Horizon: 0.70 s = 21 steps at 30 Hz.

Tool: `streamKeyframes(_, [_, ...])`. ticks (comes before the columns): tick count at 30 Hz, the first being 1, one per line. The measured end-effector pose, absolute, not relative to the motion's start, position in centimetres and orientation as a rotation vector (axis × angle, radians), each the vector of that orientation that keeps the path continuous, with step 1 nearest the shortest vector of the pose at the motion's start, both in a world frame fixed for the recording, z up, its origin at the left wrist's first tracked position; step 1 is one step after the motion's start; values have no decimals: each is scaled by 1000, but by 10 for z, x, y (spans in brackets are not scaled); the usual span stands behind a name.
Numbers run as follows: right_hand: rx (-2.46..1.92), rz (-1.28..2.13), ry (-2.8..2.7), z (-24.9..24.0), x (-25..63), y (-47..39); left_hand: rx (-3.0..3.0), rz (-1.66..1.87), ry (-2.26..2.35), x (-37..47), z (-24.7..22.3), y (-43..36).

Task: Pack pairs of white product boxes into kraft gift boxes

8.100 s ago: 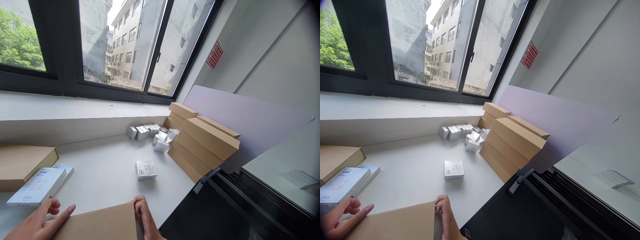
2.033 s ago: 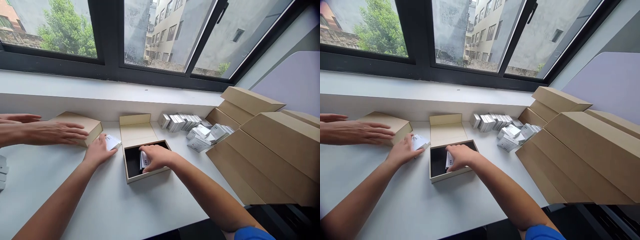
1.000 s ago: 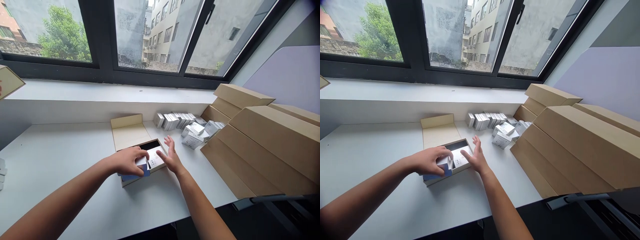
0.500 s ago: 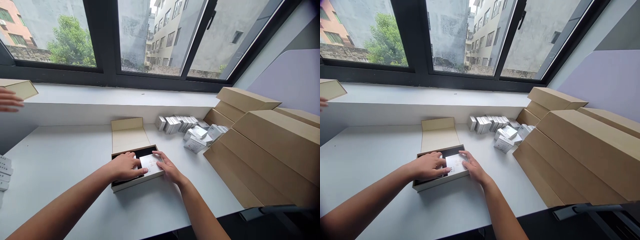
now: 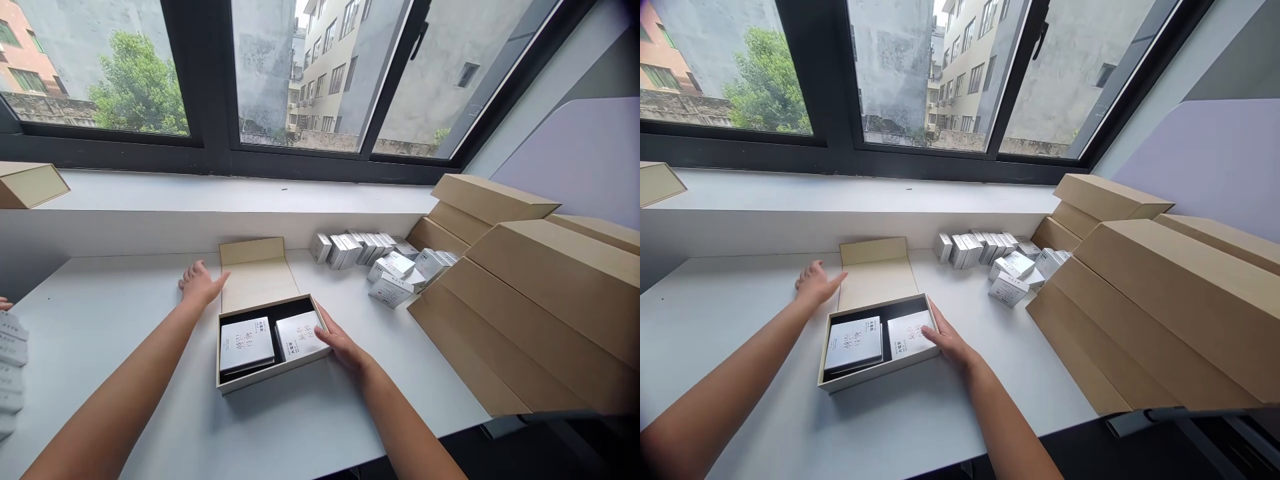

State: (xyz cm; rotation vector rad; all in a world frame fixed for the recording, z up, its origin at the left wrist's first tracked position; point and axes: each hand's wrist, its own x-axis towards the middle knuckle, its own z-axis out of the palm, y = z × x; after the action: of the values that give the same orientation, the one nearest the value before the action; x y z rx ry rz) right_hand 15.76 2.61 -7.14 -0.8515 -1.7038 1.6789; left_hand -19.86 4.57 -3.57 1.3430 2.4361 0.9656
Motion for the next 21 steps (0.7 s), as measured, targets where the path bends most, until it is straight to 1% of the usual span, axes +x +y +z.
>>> streamKeyframes(2, [-785,1791,-1674,-66,158,26,1333,887,2431,-208,-55,62])
streamKeyframes(4, [-745,1902,-1614,-62,158,26,1359,885,2357,-214,-64,74])
streamKeyframes(8, [-773,1965,-1557,-57,158,26,1350,1047,2173,-222,-61,87])
streamKeyframes(10, [-808,1902,-1584,-59,158,26,1322,1193,2061,-220,-56,91])
streamKeyframes(13, [-857,1719,-1657,-68,153,26,1307,1415,1881,-207,-42,91])
streamKeyframes(16, [-936,1599,-1588,-79,146,28,1351,1615,1695,-188,-10,74])
streamKeyframes(17, [-964,1570,-1537,-81,144,29,1414,1665,1547,-185,3,62])
streamKeyframes(18, [-989,1533,-1493,-83,145,32,1508,1636,1463,-185,17,46])
streamKeyframes(19, [-1005,1496,-1459,-83,147,35,1648,1451,1445,-189,29,27])
streamKeyframes(21, [-1001,1451,-1397,-79,158,43,1928,721,1364,-206,45,-16])
